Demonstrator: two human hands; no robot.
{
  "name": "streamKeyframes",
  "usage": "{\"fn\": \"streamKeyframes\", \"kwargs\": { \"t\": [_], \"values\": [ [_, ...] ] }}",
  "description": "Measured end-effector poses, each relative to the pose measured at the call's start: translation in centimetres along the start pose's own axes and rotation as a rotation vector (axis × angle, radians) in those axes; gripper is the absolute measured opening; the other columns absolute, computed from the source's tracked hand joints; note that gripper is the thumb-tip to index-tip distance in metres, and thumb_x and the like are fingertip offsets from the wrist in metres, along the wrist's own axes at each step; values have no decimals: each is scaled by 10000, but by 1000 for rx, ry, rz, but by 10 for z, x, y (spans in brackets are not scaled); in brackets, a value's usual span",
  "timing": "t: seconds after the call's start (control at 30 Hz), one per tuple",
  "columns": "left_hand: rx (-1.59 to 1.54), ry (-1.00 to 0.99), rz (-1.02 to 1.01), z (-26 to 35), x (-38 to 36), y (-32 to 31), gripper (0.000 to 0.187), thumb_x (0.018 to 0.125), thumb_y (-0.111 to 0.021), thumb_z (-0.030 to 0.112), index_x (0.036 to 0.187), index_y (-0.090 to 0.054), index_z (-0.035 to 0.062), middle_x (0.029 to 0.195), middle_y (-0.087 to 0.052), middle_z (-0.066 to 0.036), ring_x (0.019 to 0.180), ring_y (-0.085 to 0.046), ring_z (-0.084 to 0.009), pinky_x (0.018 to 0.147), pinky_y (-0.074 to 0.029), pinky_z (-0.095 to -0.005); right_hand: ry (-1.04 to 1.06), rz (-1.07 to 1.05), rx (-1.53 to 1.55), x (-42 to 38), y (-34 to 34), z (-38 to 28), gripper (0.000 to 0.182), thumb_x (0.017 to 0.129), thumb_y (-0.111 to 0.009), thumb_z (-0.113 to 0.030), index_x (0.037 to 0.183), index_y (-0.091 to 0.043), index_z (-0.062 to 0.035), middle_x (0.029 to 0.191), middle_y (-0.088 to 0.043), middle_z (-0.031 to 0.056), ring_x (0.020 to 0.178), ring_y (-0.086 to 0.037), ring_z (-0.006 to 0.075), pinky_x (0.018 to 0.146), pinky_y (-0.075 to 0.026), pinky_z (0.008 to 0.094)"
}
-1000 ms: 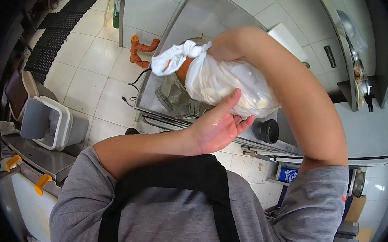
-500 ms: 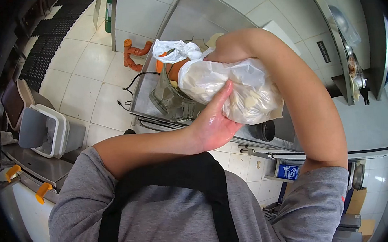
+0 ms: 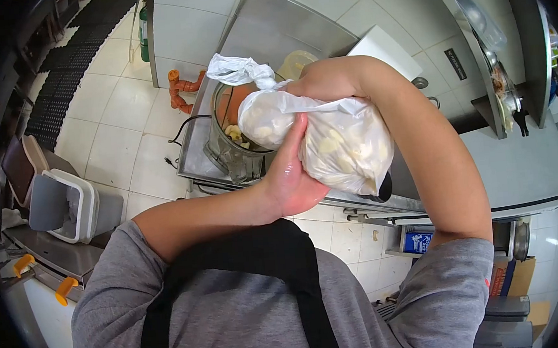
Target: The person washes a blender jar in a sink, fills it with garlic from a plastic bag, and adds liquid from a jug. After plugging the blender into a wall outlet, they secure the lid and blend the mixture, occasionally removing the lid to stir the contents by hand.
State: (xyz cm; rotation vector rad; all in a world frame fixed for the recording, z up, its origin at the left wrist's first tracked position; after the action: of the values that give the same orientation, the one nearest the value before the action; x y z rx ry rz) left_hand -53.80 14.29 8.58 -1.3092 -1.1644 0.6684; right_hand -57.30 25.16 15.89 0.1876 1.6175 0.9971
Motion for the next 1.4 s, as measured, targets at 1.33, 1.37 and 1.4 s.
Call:
{"fn": "streamKeyframes", "kwargs": {
  "t": [1.33, 1.37, 1.4],
  "values": [
    [13, -12, 36, 19, -2, 13, 584, 895, -433, 346, 1371, -341, 20, 1373, -438, -110, 1290, -402, -248, 1114, -268, -412, 398, -112, -129, -4, -32, -14, 880, 645, -766, -229, 1368, -329, 17, 1079, -656, 188, 997, -640, 294, 854, -488, 341],
    [32, 3, 36, 19, -4, 15, 573, 913, -425, 343, 1374, -335, 14, 1382, -430, -108, 1296, -397, -244, 1115, -267, -407, 398, -113, -128, -2, -37, -11, 880, 645, -766, -229, 1368, -329, 17, 1079, -656, 188, 997, -640, 294, 854, -488, 341],
    [32, 3, 37, 19, -6, 16, 573, 913, -425, 343, 1374, -335, 14, 1382, -430, -108, 1296, -397, -244, 1115, -267, -407, 409, -52, -107, -2, -38, -10, 822, 663, -735, -188, 1359, -349, 16, 1089, -651, 187, 1010, -632, 291, 863, -483, 344]
  ]
}}
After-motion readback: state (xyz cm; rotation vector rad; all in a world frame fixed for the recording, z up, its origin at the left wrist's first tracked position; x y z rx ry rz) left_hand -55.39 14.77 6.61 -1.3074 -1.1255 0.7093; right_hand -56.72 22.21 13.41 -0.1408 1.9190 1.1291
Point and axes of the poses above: each hand's wrist, its own x-axis towards the middle knuckle, its own y-axis out of the back of the hand, z = x × y, the point moved 6 cm from there along x, towards the middle knuckle
